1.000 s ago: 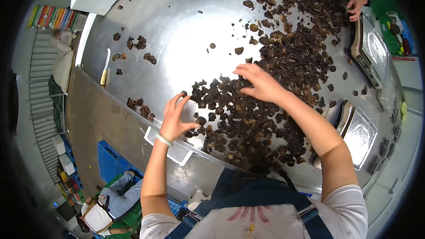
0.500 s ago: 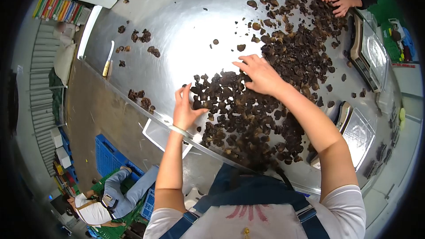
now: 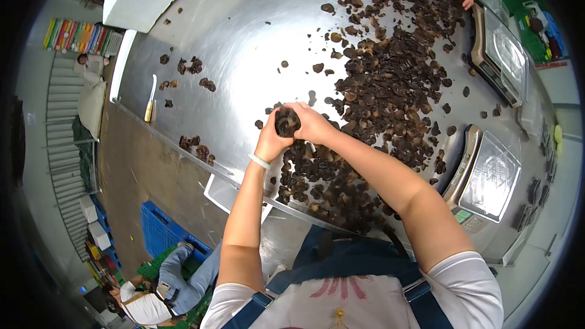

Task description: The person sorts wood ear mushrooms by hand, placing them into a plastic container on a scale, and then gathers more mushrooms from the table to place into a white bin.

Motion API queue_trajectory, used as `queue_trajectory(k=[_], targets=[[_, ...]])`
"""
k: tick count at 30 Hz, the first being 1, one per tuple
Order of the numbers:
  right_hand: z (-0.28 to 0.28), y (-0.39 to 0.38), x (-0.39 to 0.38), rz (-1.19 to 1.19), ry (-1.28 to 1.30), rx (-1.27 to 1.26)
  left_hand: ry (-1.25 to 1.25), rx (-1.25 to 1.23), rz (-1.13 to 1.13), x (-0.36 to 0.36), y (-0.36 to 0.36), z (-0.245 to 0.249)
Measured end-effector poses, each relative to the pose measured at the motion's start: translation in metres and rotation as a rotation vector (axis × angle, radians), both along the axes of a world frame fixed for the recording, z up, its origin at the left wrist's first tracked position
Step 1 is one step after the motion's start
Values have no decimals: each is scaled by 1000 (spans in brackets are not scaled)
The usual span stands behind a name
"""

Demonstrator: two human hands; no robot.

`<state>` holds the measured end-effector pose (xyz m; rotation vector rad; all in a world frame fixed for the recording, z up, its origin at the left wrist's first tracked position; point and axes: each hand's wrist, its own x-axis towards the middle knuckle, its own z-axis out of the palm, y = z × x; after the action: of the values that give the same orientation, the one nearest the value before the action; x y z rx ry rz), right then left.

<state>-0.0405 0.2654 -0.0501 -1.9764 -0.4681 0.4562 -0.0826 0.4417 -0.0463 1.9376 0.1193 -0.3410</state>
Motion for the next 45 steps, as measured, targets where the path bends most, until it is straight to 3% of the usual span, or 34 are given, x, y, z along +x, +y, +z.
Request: queue_trajectory(k=[5, 10, 14, 17, 19, 20, 21, 25, 28, 30, 31, 34, 37, 40, 42, 45], targets=[[65, -30, -28, -112, 96, 108, -132, 48, -20, -16, -35, 61], [110, -100, -74, -312, -132, 201, -168, 62, -159, -30, -105, 118], [147, -197, -126, -511, -69, 242, -227, 127, -378, -45, -206, 149], [172, -282, -171, -713, -188, 146, -333, 91, -617, -55, -300, 172], [182, -337, -203, -889, -275, 143, -439, -22, -755, -64, -371, 182], [185, -367, -215, -956, -410, 45, -411, -81, -837, -67, -407, 184], [195, -390, -231, -1072, -378, 49, -385, -148, -885, -73, -443, 192], [177, -475, -270, -1359, -339, 52, -462, -234, -1135, -83, -565, 174], [140, -514, -284, -1358, -230, -80, -431, -150, -1240, -85, -615, 136], [129, -527, -295, -1223, -138, -204, -437, 33, -1242, -87, -623, 108], [133, -528, -300, -1150, -46, -289, -439, 128, -1235, -88, -622, 113], [155, -540, -321, -1037, -89, -436, -495, 134, -1171, -86, -604, 141], [146, -557, -352, -1193, -150, -345, -564, 180, -1041, -76, -591, 143], [121, -558, -360, -1384, 212, -162, -635, 172, -962, -86, -580, 110], [95, -555, -350, -1358, 107, -124, -552, 138, -987, -110, -573, 93], [78, -569, -341, -1267, 51, -116, -484, 159, -878, -140, -546, 115]])
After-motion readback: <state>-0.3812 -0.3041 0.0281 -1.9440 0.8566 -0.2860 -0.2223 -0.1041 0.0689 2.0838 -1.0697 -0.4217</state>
